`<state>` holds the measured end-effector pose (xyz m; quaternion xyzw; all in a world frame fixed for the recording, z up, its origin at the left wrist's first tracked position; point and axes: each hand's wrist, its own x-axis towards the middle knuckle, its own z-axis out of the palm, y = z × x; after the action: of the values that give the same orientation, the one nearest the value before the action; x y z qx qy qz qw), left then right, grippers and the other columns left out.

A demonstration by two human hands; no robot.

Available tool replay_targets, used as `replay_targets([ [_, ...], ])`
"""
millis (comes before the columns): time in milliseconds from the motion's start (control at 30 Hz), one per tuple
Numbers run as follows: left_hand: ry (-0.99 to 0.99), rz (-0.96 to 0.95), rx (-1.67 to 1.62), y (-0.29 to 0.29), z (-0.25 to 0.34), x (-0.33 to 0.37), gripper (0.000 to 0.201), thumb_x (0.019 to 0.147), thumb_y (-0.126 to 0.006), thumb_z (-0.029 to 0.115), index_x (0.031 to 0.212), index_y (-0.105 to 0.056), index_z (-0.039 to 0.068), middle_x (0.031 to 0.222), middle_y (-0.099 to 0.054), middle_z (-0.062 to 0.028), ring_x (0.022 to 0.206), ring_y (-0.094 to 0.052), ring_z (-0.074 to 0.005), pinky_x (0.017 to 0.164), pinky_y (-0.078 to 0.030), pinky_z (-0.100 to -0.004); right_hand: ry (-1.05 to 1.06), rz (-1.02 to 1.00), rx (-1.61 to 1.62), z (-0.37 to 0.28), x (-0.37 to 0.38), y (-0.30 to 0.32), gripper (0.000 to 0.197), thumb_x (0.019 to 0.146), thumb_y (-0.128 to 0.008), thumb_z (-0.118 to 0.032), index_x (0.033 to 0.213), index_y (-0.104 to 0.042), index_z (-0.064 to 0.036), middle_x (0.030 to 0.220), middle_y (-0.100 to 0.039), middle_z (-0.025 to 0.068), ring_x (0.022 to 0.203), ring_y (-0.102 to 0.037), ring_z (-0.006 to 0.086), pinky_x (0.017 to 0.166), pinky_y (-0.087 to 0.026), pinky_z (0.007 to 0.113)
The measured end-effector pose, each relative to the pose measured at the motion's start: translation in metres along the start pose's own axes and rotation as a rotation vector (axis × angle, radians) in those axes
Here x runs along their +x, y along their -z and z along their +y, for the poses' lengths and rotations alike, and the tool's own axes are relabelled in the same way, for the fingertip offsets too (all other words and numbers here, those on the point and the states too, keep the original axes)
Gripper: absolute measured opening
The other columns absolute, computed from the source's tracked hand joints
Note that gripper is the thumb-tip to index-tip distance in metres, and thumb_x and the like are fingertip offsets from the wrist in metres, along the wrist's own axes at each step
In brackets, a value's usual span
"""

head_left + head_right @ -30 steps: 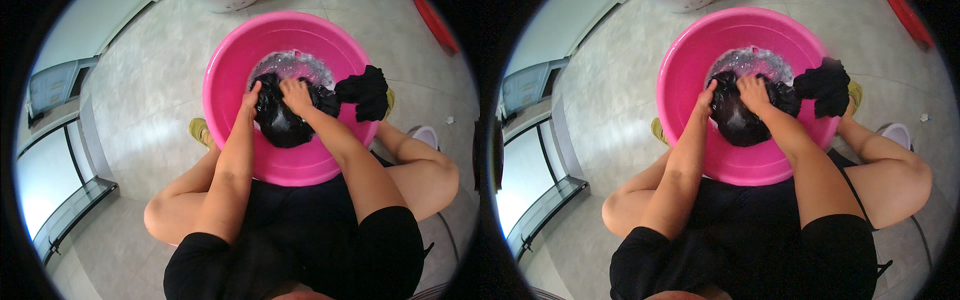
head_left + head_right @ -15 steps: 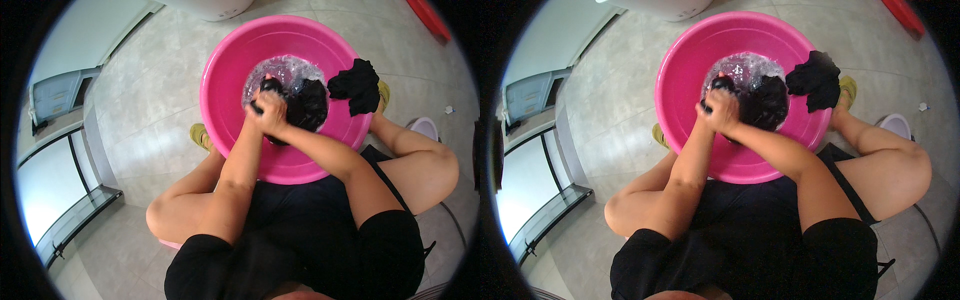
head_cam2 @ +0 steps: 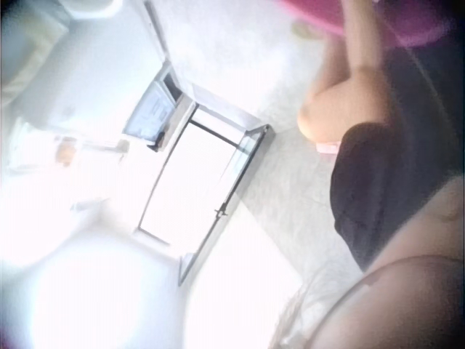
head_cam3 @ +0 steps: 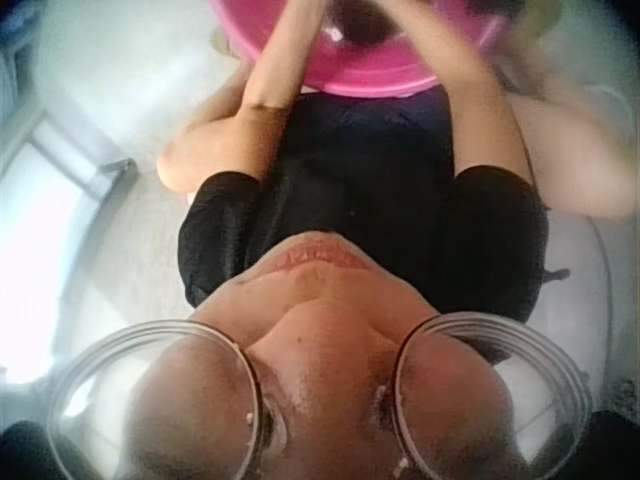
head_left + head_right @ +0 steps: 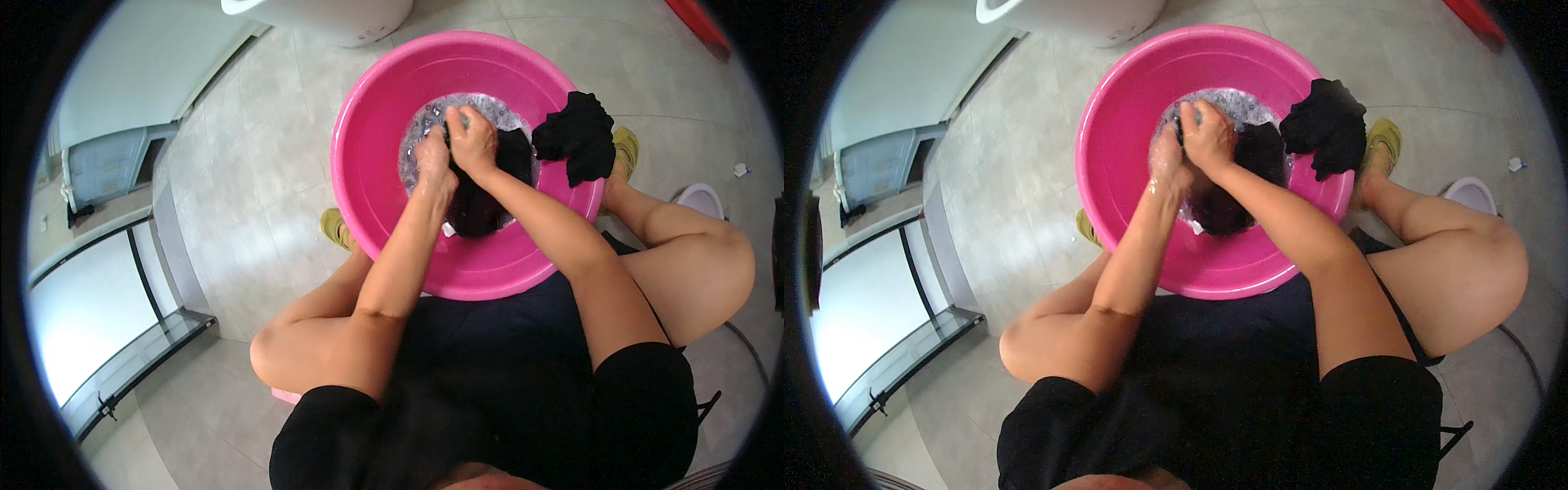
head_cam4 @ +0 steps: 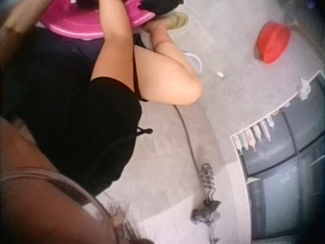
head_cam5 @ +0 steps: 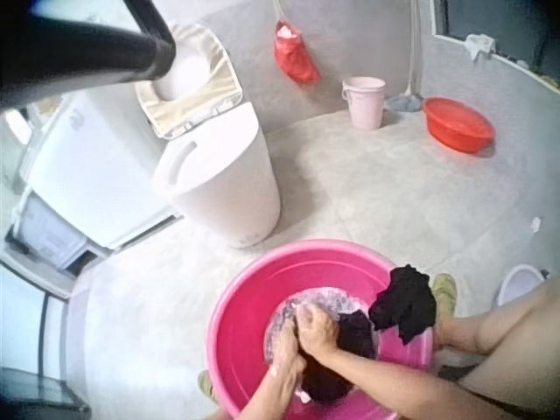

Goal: The person washes black clothes by hand in a pink basin filled with soapy water, rubbing the fabric against itself and wringing it out.

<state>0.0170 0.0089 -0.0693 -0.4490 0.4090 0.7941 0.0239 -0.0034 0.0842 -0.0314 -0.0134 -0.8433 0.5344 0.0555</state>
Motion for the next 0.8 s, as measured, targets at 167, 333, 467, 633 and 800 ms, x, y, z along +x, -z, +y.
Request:
replay_targets([
  [167,-0.368,-0.164,0.303,0.029,0.017,0.015,0.024,0.084,-0.052,0.024,0.075,-0.057,0.002,0.071,-0.054,-0.0043,0.061,-0.051,-0.0148,0.053,-0.041,-0.0323,0.124,-0.014,0.129,-0.045,-0.035,-0.003,0.025,0.085,-0.054,-0.028,0.075,-0.057,-0.0052,0.075,-0.059,0.0183,0.066,-0.058,0.0377,0.058,-0.044,0.046],
  [333,-0.121,-0.212,0.135,0.031,0.033,0.014,0.019,0.088,-0.053,0.022,0.080,-0.057,0.006,0.066,-0.052,-0.0012,0.058,-0.050,-0.0128,0.053,-0.044,-0.0274,0.195,-0.014,0.209,-0.039,-0.033,-0.005,0.019,0.084,-0.053,-0.022,0.075,-0.057,-0.0053,0.070,-0.058,0.0158,0.067,-0.059,0.0353,0.060,-0.045,0.043],
  [467,0.110,-0.408,0.132,-0.018,0.070,-0.062,0.019,0.086,-0.056,0.021,0.093,-0.059,0.003,0.077,-0.060,-0.0050,0.068,-0.058,-0.0167,0.063,-0.050,-0.0306,-0.043,0.011,0.116,0.017,0.020,0.006,0.034,0.087,-0.051,-0.036,0.079,-0.058,-0.0037,0.072,-0.058,0.0203,0.070,-0.057,0.0401,0.060,-0.043,0.044],
  [633,-0.533,-0.517,0.939,0.008,0.087,-0.035,0.058,0.074,-0.073,0.032,0.118,-0.050,0.002,0.097,-0.060,-0.0098,0.094,-0.056,-0.0156,0.083,-0.045,-0.0296,0.039,-0.107,0.220,0.005,0.032,0.001,0.034,0.085,-0.054,-0.035,0.078,-0.060,-0.0019,0.068,-0.059,0.0184,0.065,-0.059,0.0330,0.061,-0.044,0.037],
  [800,-0.249,-0.648,1.092,0.035,0.074,-0.010,0.043,0.070,-0.076,0.023,0.099,-0.060,-0.004,0.088,-0.065,-0.0103,0.081,-0.061,-0.0171,0.077,-0.048,-0.0287,-0.017,-0.283,0.497,-0.008,0.040,0.005,0.041,0.084,-0.058,-0.040,0.074,-0.063,-0.0007,0.065,-0.062,0.0095,0.063,-0.059,0.0140,0.062,-0.045,0.030],
])
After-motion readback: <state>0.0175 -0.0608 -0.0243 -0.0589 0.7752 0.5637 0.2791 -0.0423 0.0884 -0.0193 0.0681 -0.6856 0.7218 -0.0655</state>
